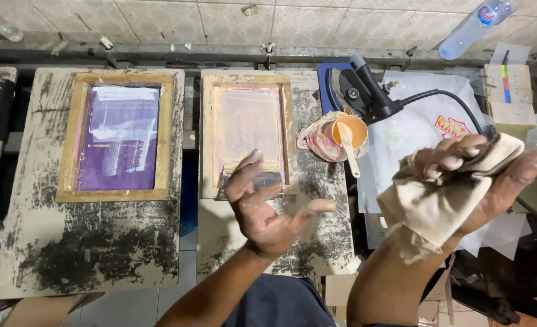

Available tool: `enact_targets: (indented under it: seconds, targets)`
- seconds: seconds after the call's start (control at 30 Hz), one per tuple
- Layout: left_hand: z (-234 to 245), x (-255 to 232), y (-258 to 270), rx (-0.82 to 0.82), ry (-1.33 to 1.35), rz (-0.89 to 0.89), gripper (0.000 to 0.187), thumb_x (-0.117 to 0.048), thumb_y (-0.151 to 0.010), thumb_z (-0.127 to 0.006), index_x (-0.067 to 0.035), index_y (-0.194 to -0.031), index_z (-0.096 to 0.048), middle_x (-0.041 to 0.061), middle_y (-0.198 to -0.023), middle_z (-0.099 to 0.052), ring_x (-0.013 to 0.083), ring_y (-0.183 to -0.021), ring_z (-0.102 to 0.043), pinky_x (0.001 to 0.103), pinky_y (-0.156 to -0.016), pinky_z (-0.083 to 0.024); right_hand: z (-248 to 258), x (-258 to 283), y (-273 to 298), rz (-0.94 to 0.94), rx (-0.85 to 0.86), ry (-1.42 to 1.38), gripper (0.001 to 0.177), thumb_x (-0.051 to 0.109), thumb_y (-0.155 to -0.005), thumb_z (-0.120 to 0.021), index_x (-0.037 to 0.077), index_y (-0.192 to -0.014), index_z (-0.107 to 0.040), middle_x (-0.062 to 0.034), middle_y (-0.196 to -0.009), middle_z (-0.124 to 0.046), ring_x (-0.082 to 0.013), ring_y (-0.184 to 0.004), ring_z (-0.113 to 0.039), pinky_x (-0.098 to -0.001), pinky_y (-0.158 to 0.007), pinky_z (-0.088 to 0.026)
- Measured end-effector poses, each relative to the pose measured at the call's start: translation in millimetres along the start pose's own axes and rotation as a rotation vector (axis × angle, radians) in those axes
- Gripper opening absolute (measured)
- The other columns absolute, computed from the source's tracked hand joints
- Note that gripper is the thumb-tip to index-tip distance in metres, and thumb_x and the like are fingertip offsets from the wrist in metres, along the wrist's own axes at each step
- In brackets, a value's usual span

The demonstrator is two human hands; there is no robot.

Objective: The person uses a squeegee to spread orange ink across a screen printing frame placed over a white t-shirt. They repeatedly pull the ink across the screen, lift the squeegee, and wipe it with a cloth. They also use a wooden stick to scrape excess ink from the squeegee before continuing to print.

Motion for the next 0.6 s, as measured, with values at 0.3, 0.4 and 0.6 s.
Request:
enact_targets:
  seconds: [0.3,0.4,0.6]
  targets:
    - [12.1,22.3,-20.8,0.165,-0.149,-0.296,0.076,-0.055,-0.072,-0.091,-0.014,-0.121,-0.050,0.008,-0.137,-0.045,0.0231,-0.128,-0.051,0.046,-0.116,-0.053,-33.6,-51.3,12.0,-0.354,-0.376,-0.207,0.054,0.053,-0.100,-0.059,0.002,-0.108,-0.074,-0.0162,-0.098,-0.070,-0.0252,-0.086,-0.066,-0.0346,-0.067,-0.053]
    - [10.3,12.6,-9.6,0.244,0.077,0.098,0.086,-0.063,-0.086,-0.070,-0.003,-0.142,-0.044,0.015,-0.146,-0.047,0.0270,-0.140,-0.050,0.040,-0.122,-0.050,-21.0,-63.7,18.6,-0.411,-0.564,-0.124,0.070,0.062,-0.094,-0.054,0.004,-0.131,-0.067,-0.0263,-0.123,-0.070,-0.0427,-0.117,-0.067,-0.0505,-0.092,-0.054]
    - [12.0,7.1,23.1,0.830,0.349,1.053,0.102,-0.068,-0.084,-0.057,-0.011,-0.158,-0.017,0.031,-0.164,-0.023,0.0546,-0.142,-0.038,0.060,-0.111,-0.042,-24.5,-87.6,26.1,-0.385,-0.215,-0.358,0.074,0.029,-0.088,-0.065,0.001,-0.153,-0.045,-0.0363,-0.158,-0.037,-0.0487,-0.152,-0.030,-0.0592,-0.122,-0.028]
Point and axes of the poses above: each hand's wrist, its own y-axis away from the middle knuckle, its own z-axis out of the back of the hand, x = y × z, the point moved 1 cm from there along -y, towards the middle knuckle
